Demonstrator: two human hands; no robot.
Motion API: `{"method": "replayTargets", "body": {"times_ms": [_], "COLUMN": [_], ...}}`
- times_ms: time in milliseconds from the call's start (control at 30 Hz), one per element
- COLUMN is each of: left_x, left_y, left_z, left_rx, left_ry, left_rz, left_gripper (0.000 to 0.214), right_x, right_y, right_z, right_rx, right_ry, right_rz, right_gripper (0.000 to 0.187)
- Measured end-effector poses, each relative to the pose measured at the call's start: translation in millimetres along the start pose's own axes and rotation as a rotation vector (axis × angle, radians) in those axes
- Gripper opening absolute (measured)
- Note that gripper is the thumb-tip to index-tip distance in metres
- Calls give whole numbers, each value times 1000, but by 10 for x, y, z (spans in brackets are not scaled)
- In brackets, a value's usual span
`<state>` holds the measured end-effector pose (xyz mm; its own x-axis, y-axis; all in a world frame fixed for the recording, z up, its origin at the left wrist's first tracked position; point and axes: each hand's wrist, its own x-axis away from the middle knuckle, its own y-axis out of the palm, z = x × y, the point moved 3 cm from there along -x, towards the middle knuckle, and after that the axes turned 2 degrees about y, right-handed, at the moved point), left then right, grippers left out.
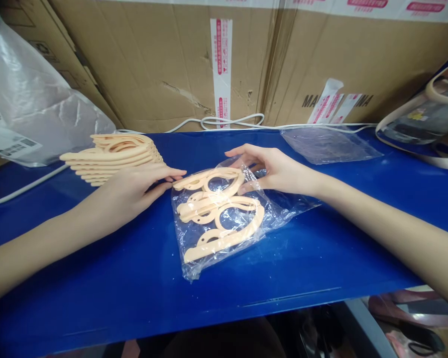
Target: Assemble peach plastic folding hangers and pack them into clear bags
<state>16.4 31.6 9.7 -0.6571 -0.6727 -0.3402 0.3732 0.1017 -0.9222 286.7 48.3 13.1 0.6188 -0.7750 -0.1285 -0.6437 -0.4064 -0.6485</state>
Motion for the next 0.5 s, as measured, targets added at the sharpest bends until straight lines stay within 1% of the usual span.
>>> {"method": "replayTargets", "body": {"times_ms": [67,233,367,500], "left_x": [12,16,-6,-12], "left_y": [-24,-62,-35,-8], "left_z": [30,98,61,36], "left_rx": [-18,12,33,-16], "left_ry": [-34,-53,-16,15], "left_rz": [-11,-27,-56,-72], "left_gripper": [35,32,36,37], "right_x": [-2,-9,2,11], "right_y": [-4,-12,-14,-13], "right_z": [-2,-2,-6,-18], "right_rx": [3,29,43,70], "right_ry": [3,2,8,27], "right_rz": [4,14,23,30], "right_gripper": [70,71,70,71]}}
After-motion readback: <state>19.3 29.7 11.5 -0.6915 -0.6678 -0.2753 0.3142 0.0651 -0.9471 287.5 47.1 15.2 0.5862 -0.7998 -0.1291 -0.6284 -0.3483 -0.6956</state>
